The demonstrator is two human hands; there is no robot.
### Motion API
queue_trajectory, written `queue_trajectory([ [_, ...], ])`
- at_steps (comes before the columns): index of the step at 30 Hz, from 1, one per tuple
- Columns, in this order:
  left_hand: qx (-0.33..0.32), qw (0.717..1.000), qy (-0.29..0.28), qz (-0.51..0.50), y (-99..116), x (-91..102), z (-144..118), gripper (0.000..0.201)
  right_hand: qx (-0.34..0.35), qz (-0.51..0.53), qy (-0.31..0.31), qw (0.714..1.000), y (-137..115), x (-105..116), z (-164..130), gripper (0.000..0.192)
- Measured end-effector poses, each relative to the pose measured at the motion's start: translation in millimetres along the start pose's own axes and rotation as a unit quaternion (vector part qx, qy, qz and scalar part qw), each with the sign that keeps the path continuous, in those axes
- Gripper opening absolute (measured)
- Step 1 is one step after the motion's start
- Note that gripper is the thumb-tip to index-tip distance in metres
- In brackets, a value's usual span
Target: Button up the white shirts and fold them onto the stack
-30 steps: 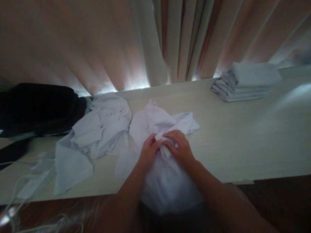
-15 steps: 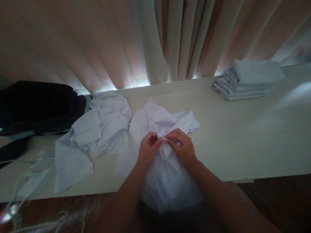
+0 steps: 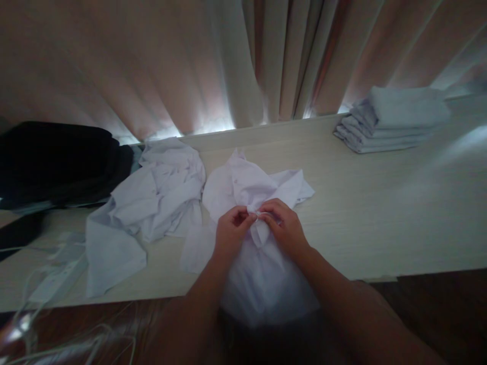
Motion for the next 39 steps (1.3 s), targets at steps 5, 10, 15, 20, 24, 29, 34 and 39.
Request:
queue_trajectory([
  [5, 0.016, 1.000, 0.018, 0.000, -3, 0.4, 0, 0.015, -0.018, -0.005, 0.027, 0.999, -1, -2, -2, 0.005],
  [10, 0.039, 0.999, -0.006, -0.016, -1, 3.8, -1, 0.017, 0.006, -0.039, 0.013, 0.999, 0, 2, -1, 0.002],
  [15, 0.060, 0.997, -0.040, -0.016, -1, 7.3, 0, 0.017, 0.024, -0.097, -0.039, 0.994, 4, 8, 1, 0.004],
  [20, -0.006, 0.998, -0.039, 0.042, -4, 3.1, -2, 0.020, 0.031, -0.155, -0.103, 0.982, 4, 8, 1, 0.006],
  [24, -0.057, 0.992, -0.025, 0.108, -6, 0.5, -4, 0.017, 0.020, -0.172, -0.121, 0.977, 5, 7, 0, 0.006],
  [29, -0.122, 0.974, -0.009, 0.193, -9, -1.6, -4, 0.019, -0.004, -0.164, -0.126, 0.978, 5, 7, -1, 0.007],
  [34, -0.159, 0.958, -0.005, 0.237, -11, -3.7, -5, 0.020, -0.032, -0.151, -0.103, 0.983, 6, 8, -2, 0.007],
  [39, -0.160, 0.954, -0.014, 0.253, -11, -2.4, -5, 0.019, -0.023, -0.134, -0.093, 0.986, 5, 8, -3, 0.017],
])
Point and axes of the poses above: each hand's wrist, its own z-axis towards the middle knuckle, its own x-axis out of the back of the hand, y = z × x, the point moved 3 cm from there along z, towards the middle knuckle, and after that the axes turned 15 degrees about x, right-handed, at the moved point
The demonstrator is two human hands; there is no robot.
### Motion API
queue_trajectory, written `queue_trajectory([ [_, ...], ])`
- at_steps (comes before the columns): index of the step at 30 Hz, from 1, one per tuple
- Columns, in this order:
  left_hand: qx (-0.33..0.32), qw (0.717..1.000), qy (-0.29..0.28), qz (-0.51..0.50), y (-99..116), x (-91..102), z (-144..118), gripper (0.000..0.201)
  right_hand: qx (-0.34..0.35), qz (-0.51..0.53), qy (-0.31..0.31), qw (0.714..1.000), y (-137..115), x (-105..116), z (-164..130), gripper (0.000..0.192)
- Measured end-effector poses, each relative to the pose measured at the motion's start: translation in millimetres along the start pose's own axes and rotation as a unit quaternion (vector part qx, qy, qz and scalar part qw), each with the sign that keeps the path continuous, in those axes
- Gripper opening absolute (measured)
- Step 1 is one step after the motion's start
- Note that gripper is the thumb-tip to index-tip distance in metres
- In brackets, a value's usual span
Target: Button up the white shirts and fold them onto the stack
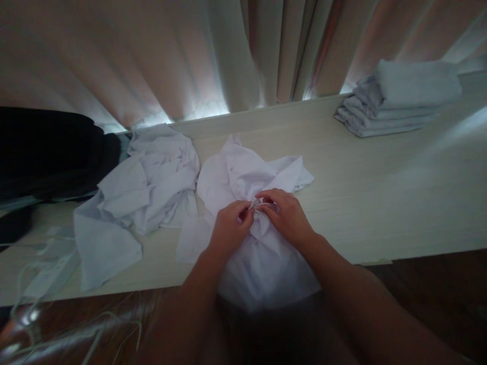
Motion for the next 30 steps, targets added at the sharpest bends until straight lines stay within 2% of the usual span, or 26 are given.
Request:
queue_trajectory([
  [2, -0.004, 1.000, -0.008, -0.002, -1.0, -0.1, 1.1, 0.020, 0.008, -0.005, -0.009, 1.000, -0.6, -0.1, 0.4, 0.020],
  [4, -0.017, 1.000, -0.014, 0.005, -1.4, -1.3, 2.2, 0.022, 0.012, -0.015, -0.020, 1.000, -0.8, -0.2, 0.9, 0.012],
  [8, -0.021, 0.999, 0.013, 0.030, -0.7, -4.6, 2.3, 0.022, 0.011, -0.027, -0.028, 0.999, 0.5, -0.9, 0.9, 0.001],
  [10, 0.000, 1.000, 0.015, 0.006, 0.0, -5.8, 1.1, 0.023, 0.008, -0.027, -0.031, 0.999, 1.7, -1.6, 0.5, 0.001],
  [16, 0.111, 0.986, -0.035, -0.118, -0.8, -4.8, -3.7, 0.026, -0.003, -0.017, -0.029, 0.999, 4.3, -2.8, -0.1, 0.002],
  [20, 0.138, 0.982, -0.025, -0.126, -1.7, -3.1, -5.4, 0.022, -0.014, 0.008, -0.018, 1.000, 5.7, -4.1, -0.8, 0.003],
  [23, 0.127, 0.988, 0.000, -0.093, -1.4, -3.0, -6.0, 0.020, -0.019, 0.031, -0.010, 0.999, 6.5, -4.9, -1.0, 0.004],
  [30, 0.034, 0.999, 0.017, 0.003, 2.1, -5.2, -6.6, 0.019, -0.029, 0.057, 0.000, 0.998, 5.2, -4.1, 0.2, 0.009],
])
Point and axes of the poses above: each hand's wrist, its own z-axis towards the middle knuckle, its own x-axis out of the back of the hand, y = z × x, the point moved 3 cm from there along z, towards the middle knuckle, and after that the axes turned 15 degrees about x, right-handed, at the moved point
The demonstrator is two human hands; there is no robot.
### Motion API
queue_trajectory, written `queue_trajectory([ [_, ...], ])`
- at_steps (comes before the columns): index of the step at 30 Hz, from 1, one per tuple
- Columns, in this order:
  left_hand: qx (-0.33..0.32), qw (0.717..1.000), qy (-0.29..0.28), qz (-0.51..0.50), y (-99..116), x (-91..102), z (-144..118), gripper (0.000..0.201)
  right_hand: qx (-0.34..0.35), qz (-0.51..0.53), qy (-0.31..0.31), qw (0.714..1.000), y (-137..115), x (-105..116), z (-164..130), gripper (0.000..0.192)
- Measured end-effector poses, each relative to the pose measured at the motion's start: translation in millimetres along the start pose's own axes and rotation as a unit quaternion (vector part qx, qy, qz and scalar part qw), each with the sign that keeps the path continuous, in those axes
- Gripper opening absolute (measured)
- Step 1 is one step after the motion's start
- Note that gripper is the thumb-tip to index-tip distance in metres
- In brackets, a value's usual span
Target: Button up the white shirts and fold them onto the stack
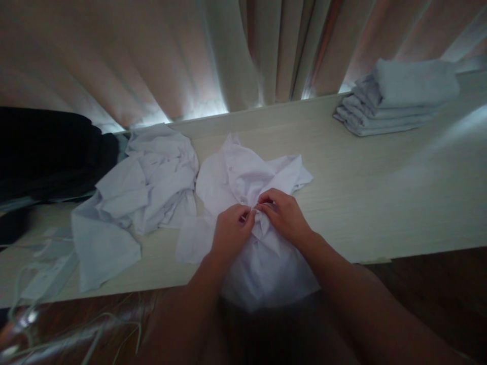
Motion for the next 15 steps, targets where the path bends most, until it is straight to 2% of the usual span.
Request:
queue_trajectory([
  [4, -0.022, 1.000, 0.003, 0.021, 0.5, -2.0, -1.0, 0.020, 0.004, -0.001, -0.006, 1.000, 0.3, -1.0, -0.3, 0.010],
  [9, -0.008, 1.000, 0.001, 0.009, 2.4, -4.2, -2.1, 0.022, 0.015, -0.030, -0.012, 0.999, 0.6, -3.0, -1.1, 0.012],
  [12, 0.034, 0.998, -0.020, -0.051, 2.1, -4.5, -0.4, 0.026, 0.006, -0.017, -0.007, 1.000, -0.2, -2.7, -0.5, 0.012],
  [15, 0.098, 0.984, -0.055, -0.136, -0.4, -4.0, 3.9, 0.032, -0.032, 0.057, -0.001, 0.998, 0.4, -3.6, -0.6, 0.010],
])
Point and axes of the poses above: each hand's wrist, its own z-axis towards the middle knuckle, its own x-axis out of the back of the hand, y = z × x, the point moved 3 cm from there along z, towards the middle knuckle, and after that the axes turned 15 degrees about x, right-handed, at the moved point
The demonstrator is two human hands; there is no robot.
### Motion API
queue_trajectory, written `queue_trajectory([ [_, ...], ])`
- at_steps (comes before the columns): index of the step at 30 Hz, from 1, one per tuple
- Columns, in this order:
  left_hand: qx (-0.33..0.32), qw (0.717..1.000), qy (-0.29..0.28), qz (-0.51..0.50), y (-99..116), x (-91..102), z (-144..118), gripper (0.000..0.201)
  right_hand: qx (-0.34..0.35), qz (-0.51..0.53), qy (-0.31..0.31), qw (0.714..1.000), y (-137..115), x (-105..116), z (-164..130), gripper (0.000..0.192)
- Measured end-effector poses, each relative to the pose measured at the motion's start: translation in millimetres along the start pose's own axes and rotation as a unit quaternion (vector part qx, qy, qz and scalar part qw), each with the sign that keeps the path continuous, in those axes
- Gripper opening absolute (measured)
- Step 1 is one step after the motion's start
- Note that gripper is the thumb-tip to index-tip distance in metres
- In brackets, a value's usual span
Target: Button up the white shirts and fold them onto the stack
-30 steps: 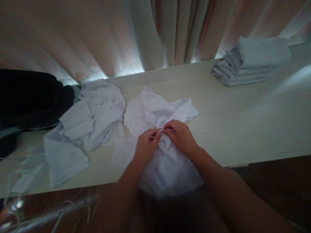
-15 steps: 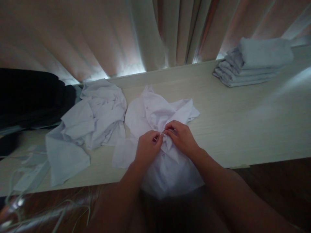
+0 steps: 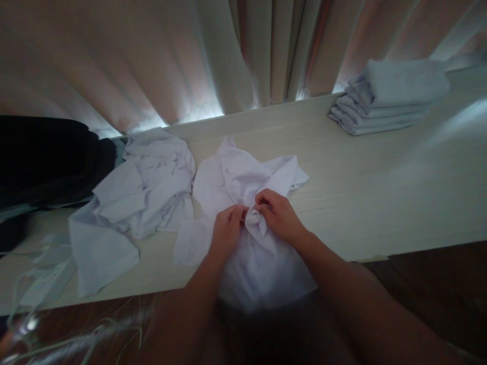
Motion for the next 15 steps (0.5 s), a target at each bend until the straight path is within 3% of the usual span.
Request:
queue_trajectory([
  [5, 0.029, 0.999, -0.022, -0.031, 0.3, 4.3, 5.4, 0.019, -0.061, 0.119, -0.014, 0.991, 4.0, -5.9, -2.6, 0.006],
  [15, -0.019, 0.999, -0.030, 0.040, -0.8, 5.4, 5.4, 0.024, -0.086, 0.153, 0.020, 0.984, 9.6, -5.9, -4.0, 0.004],
])
Point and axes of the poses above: each hand's wrist, its own z-axis towards the middle knuckle, its own x-axis out of the back of the hand, y = z × x, the point moved 3 cm from there along z, towards the middle knuckle, and after that the axes turned 15 degrees about x, right-handed, at the moved point
